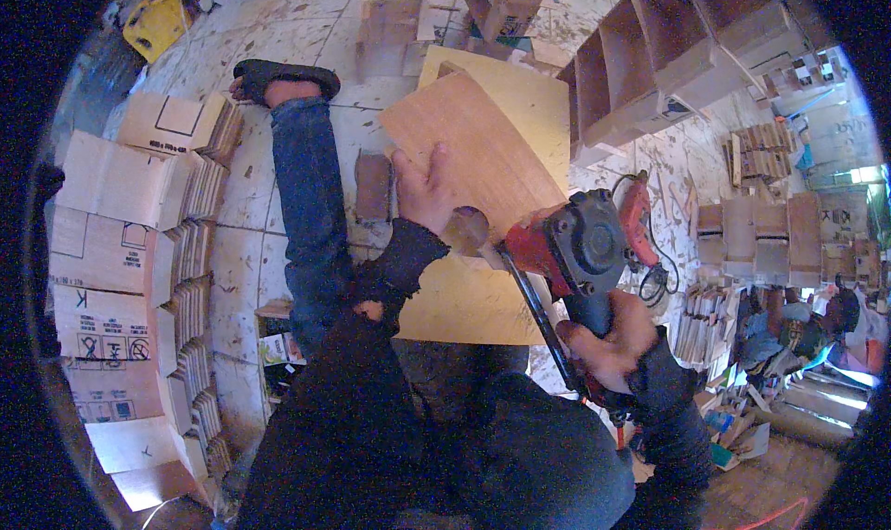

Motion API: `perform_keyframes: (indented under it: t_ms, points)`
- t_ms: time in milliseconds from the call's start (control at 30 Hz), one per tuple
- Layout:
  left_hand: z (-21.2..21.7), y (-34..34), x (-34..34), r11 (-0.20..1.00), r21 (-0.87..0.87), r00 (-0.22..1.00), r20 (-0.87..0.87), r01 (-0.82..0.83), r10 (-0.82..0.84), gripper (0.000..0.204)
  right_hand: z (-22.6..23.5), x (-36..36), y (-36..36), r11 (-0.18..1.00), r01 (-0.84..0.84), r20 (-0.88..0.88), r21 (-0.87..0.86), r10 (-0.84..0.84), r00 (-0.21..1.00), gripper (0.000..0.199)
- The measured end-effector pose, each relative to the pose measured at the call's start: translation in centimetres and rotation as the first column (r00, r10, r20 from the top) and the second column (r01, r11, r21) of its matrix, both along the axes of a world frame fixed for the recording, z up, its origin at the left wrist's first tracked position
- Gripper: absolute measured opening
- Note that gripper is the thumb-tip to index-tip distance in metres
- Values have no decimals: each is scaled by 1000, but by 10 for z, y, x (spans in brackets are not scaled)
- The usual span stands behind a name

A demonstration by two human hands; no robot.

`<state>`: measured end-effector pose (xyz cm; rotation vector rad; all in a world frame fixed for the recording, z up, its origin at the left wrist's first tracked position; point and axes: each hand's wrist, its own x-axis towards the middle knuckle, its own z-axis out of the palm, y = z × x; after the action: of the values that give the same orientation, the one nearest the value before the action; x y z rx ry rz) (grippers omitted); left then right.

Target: The person assembles a small wooden box by attaching side panels to a base using a pneumatic nail gun. They align each panel, drive nails along the edges, and occasionally use a hammer to adjust the fit. The assembled box is placed on the floor.

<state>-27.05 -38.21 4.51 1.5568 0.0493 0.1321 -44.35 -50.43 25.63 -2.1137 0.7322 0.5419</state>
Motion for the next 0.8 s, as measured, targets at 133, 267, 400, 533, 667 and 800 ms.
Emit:
perform_keyframes:
  t_ms: [133,267,400,533,667,800]
  points:
    - [0,0,-1,999,-33,998,-55,31,-32,38,4,5,-1,997,-77,5,-27,77,997,39]
    - [3,0,-1,998,-48,994,-92,49,-53,38,8,15,-1,962,-251,84,-112,260,962,43]
    - [4,0,0,997,-68,1000,19,24,-23,39,10,14,0,986,-146,42,-78,150,988,41]
    - [-1,-1,0,999,37,996,-82,33,-30,44,5,-13,-1,986,162,99,26,-164,981,34]
    - [-1,1,1,1000,-14,995,-99,13,-15,48,-9,-45,-21,950,295,226,102,-311,923,30]
    - [6,17,-14,974,-137,947,-245,180,-209,47,-29,-70,-40,961,276,260,-20,-261,930,28]
